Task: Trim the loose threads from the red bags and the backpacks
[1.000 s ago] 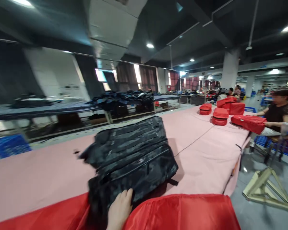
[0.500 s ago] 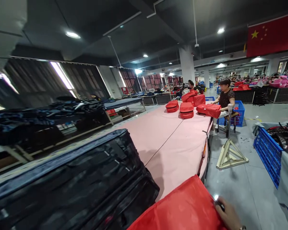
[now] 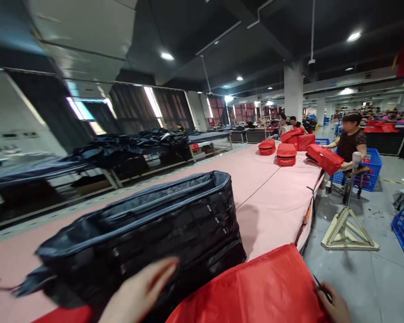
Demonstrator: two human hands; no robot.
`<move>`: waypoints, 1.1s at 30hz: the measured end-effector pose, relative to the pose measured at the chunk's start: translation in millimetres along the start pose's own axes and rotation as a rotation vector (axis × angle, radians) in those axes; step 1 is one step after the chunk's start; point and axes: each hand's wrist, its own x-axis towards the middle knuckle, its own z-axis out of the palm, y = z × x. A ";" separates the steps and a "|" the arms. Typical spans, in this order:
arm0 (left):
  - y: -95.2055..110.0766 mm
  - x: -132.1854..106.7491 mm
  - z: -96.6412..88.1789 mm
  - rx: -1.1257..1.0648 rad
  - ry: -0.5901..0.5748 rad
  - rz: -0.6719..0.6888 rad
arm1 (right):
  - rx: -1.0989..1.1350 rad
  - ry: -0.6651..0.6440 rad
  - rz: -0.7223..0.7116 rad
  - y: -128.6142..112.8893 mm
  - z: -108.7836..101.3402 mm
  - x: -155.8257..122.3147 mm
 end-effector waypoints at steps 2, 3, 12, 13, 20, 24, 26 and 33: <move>13.4 31.7 -46.3 0.185 0.414 0.078 | -0.003 -0.061 0.010 -1.0 -6.3 2.3; 17.1 45.6 -64.0 0.328 0.549 0.033 | -0.008 -0.083 0.010 -1.8 -8.7 2.9; 21.3 5.2 -31.4 0.672 0.525 0.015 | -0.012 -0.021 0.065 3.2 -0.2 -2.8; 24.4 -9.6 -25.4 0.651 0.543 0.017 | -0.014 -0.017 0.068 4.4 -0.4 -2.8; 55.4 -88.4 -16.1 0.410 0.499 -0.049 | -0.032 -0.095 0.131 3.3 -11.9 -0.4; 68.1 -120.5 -4.4 0.356 0.460 -0.072 | -0.024 -0.041 0.107 -5.7 -15.6 -5.0; 72.9 -134.7 3.2 0.352 0.459 -0.069 | -0.023 -0.049 0.103 -11.0 -18.1 -6.0; 94.0 -175.6 28.2 0.321 0.413 -0.103 | 0.003 -0.059 0.112 -21.1 -25.0 -4.4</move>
